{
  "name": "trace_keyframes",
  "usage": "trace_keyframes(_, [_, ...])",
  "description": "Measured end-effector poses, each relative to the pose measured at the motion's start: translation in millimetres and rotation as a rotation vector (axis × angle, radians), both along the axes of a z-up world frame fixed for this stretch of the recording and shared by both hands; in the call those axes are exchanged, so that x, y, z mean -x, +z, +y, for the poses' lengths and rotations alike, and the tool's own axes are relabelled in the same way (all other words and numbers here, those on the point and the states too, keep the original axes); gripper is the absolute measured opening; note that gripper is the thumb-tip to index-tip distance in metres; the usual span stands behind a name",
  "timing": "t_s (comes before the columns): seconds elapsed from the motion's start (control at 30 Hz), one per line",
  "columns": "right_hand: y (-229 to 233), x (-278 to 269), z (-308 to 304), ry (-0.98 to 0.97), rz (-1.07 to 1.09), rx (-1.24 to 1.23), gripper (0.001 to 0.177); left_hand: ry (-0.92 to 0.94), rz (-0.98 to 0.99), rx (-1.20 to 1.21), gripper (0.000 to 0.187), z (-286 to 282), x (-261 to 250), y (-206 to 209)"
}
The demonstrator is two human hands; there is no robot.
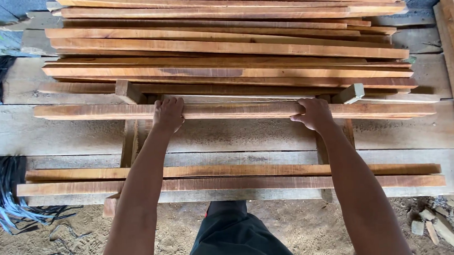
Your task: Organizing wooden planks on a bench and bundling them together using zip ties.
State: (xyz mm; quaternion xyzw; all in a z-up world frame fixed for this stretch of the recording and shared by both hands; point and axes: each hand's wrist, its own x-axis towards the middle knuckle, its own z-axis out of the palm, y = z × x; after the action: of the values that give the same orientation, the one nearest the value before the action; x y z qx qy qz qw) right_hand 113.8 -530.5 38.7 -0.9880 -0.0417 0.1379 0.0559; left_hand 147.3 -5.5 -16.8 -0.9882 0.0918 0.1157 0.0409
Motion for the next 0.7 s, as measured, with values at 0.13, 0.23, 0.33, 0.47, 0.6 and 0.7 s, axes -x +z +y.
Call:
trace_keyframes(0.13, [-3,-12,-1,0.031,0.103,0.038,0.057,0.011,0.026,-0.016,0.046,1,-7,-6])
trace_keyframes(0.23, [-9,-14,-4,0.035,0.143,0.013,0.061,-0.016,0.065,0.002,0.05,1,-4,10])
trace_keyframes(0.33, [-14,-17,-9,0.057,0.134,0.031,0.061,-0.019,0.121,0.044,0.041,-5,-3,30])
trace_keyframes(0.47, [-11,-16,-6,0.068,0.124,0.041,0.063,-0.022,0.106,0.05,0.042,-4,-2,26])
trace_keyframes(0.6, [-18,-15,-8,0.067,0.122,0.077,0.067,0.006,0.075,0.009,0.049,-6,-3,11])
trace_keyframes(0.7, [-10,-3,-4,0.031,0.168,0.024,0.063,-0.01,0.095,0.035,0.045,-7,10,21])
